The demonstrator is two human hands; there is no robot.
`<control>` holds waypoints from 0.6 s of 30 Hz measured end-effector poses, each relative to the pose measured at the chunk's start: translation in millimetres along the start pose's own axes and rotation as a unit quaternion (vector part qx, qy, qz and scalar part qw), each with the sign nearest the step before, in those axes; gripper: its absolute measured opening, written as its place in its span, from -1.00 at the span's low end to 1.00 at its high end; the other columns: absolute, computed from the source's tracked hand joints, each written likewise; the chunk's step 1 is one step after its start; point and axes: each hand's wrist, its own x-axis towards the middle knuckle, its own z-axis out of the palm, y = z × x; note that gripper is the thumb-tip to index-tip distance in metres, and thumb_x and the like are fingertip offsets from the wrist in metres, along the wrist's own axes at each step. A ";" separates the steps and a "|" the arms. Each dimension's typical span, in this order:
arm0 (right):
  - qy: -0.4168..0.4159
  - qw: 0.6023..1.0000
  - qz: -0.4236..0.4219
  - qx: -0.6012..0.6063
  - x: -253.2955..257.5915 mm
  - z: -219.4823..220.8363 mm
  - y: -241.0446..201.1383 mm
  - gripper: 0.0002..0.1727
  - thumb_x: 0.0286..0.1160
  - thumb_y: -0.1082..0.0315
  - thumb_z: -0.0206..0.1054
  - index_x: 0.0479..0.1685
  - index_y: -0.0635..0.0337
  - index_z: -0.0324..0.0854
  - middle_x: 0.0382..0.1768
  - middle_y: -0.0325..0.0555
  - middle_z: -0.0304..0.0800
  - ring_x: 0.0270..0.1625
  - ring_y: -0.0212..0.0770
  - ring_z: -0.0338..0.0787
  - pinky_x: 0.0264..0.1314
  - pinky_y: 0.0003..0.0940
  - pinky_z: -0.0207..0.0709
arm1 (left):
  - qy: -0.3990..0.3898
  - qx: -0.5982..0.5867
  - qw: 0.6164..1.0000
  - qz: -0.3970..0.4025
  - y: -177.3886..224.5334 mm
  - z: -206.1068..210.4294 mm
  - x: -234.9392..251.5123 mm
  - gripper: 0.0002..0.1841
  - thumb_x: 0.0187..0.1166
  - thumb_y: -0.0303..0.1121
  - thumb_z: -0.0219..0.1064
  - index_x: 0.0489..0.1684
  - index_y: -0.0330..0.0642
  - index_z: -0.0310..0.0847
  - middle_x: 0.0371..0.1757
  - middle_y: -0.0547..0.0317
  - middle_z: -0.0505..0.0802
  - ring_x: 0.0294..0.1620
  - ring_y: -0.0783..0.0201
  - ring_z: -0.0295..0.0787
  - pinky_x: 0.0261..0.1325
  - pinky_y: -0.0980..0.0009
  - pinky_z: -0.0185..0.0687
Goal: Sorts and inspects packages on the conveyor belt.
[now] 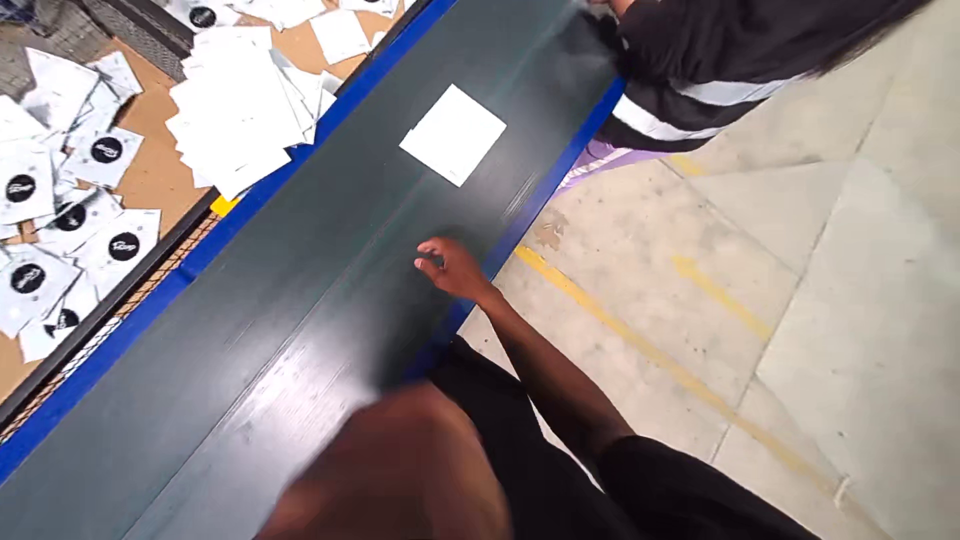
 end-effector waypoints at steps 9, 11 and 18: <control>0.158 0.968 0.099 -0.171 160.1 -72.8 78.3 0.56 -0.11 -0.51 0.59 0.89 0.33 -0.12 0.86 0.31 -0.06 0.90 0.32 -0.07 0.84 0.40 -0.12 | 0.264 0.112 0.861 -0.421 -255.3 -59.8 -71.6 -0.45 0.71 -0.02 0.27 0.48 -0.27 0.49 0.29 -0.09 0.78 0.17 0.08 0.83 0.12 0.06 0.84; 0.088 0.971 0.097 -0.201 166.2 -48.4 66.3 0.68 -0.28 -0.57 0.61 0.92 0.28 -0.22 0.86 0.43 -0.20 0.90 0.43 -0.22 0.79 0.58 -0.35 | 0.296 0.133 0.840 -0.436 -272.7 -59.3 -77.1 -0.28 0.61 0.07 0.36 0.61 -0.27 0.38 0.49 -0.15 0.66 0.39 0.05 0.71 0.29 0.03 0.76; -0.108 0.971 -0.051 -0.209 64.9 55.4 -17.7 0.50 -0.32 -0.28 0.80 0.90 0.02 0.04 0.53 0.30 0.50 0.55 0.39 0.47 0.64 0.50 0.11 | 0.262 0.493 0.708 -0.433 -312.9 -83.2 -91.1 0.19 0.31 0.48 0.30 0.76 -0.40 0.18 0.65 -0.44 0.44 0.66 -0.36 0.35 0.61 -0.27 0.33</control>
